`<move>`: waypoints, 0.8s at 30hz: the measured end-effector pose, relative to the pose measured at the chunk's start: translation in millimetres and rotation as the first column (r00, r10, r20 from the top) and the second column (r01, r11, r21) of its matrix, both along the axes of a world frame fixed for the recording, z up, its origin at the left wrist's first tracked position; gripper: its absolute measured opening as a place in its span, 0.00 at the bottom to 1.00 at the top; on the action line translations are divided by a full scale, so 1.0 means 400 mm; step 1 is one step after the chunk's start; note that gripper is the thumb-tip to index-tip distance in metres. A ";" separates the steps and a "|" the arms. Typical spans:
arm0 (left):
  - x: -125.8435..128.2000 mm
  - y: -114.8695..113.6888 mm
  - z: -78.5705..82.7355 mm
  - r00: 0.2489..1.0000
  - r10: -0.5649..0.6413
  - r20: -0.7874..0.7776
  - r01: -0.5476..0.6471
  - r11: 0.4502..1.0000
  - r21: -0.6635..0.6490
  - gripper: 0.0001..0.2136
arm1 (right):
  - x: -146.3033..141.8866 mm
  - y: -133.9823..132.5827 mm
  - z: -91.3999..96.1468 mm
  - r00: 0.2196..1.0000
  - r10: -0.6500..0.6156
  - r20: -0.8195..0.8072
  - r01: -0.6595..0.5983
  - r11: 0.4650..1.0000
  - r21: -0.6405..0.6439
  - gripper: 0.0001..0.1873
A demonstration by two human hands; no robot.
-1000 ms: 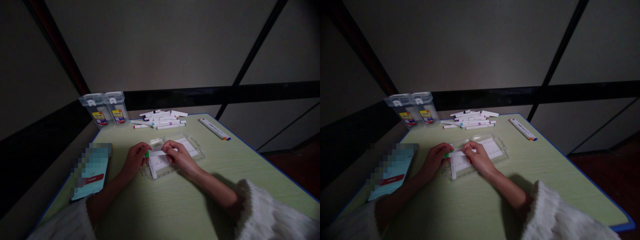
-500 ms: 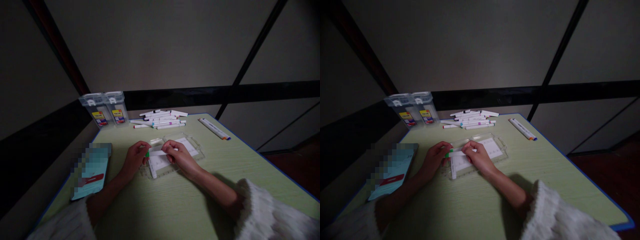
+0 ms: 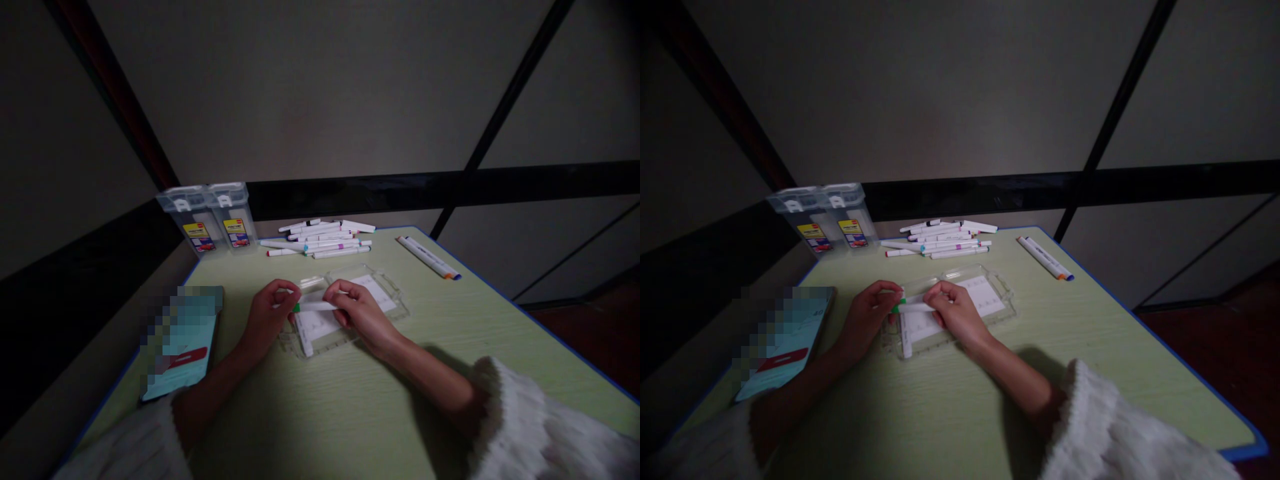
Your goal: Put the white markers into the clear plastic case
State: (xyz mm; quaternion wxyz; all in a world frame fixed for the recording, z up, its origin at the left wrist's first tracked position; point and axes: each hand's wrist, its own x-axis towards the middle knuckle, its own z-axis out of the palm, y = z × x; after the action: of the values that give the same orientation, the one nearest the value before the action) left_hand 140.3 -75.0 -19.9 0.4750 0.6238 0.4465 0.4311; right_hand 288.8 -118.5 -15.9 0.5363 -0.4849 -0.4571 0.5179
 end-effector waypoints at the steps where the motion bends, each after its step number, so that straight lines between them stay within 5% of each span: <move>1: -0.001 0.000 0.001 1.000 -0.002 -0.004 0.002 1.000 0.008 0.08 | 0.000 0.000 0.000 1.000 0.001 -0.003 -0.001 1.000 -0.003 0.06; 24: 0.002 0.005 -0.014 1.000 0.009 0.005 -0.009 0.999 -0.039 0.09 | -0.002 0.003 -0.007 0.999 0.033 0.004 -0.033 0.999 0.018 0.09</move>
State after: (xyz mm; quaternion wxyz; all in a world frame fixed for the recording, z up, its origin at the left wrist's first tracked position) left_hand 141.2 -73.2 -25.4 0.4863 0.6114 0.4563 0.4259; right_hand 288.0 -117.2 -18.5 0.5311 -0.4734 -0.4706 0.5219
